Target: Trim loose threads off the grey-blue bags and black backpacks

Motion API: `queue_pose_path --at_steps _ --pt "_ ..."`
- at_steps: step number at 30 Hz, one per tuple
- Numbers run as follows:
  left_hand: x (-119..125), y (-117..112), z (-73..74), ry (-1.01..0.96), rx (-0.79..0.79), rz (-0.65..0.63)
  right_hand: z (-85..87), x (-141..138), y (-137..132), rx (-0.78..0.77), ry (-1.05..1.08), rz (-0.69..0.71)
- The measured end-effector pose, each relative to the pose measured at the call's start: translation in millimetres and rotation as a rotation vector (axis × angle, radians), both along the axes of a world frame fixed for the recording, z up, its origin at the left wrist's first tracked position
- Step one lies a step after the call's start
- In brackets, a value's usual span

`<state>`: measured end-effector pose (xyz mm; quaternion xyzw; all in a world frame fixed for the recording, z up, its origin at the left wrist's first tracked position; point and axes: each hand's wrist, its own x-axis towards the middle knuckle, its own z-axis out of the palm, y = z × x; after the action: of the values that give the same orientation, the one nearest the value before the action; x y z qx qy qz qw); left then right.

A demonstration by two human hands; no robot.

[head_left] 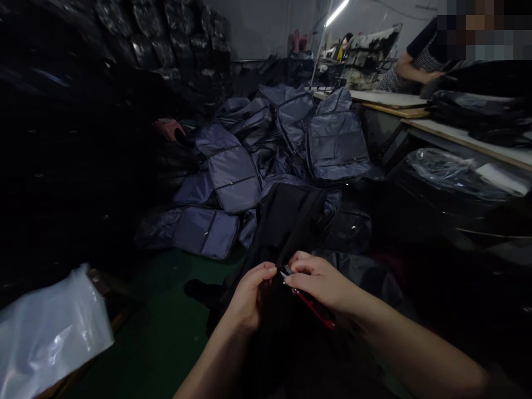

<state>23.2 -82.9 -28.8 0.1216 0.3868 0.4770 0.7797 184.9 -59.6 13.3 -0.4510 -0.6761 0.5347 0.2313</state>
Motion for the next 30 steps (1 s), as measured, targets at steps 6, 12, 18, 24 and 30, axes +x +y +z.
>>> queue_pose_path --at_steps 6,12,18,24,30 --pt "0 0 1.6 -0.015 -0.001 -0.008 -0.8 5 2 0.112 0.003 0.08" --pt "0 0 0.8 -0.014 -0.013 -0.011 1.9 13 3 0.265 -0.008 0.195" --pt "-1 1 0.3 -0.024 -0.033 -0.006 4.3 14 3 0.302 -0.037 0.242" --pt "0 2 1.2 -0.007 -0.023 -0.005 0.5 15 4 0.286 -0.02 0.228" --pt "-1 2 0.6 -0.003 -0.031 -0.002 -1.7 11 5 0.215 0.002 0.172"
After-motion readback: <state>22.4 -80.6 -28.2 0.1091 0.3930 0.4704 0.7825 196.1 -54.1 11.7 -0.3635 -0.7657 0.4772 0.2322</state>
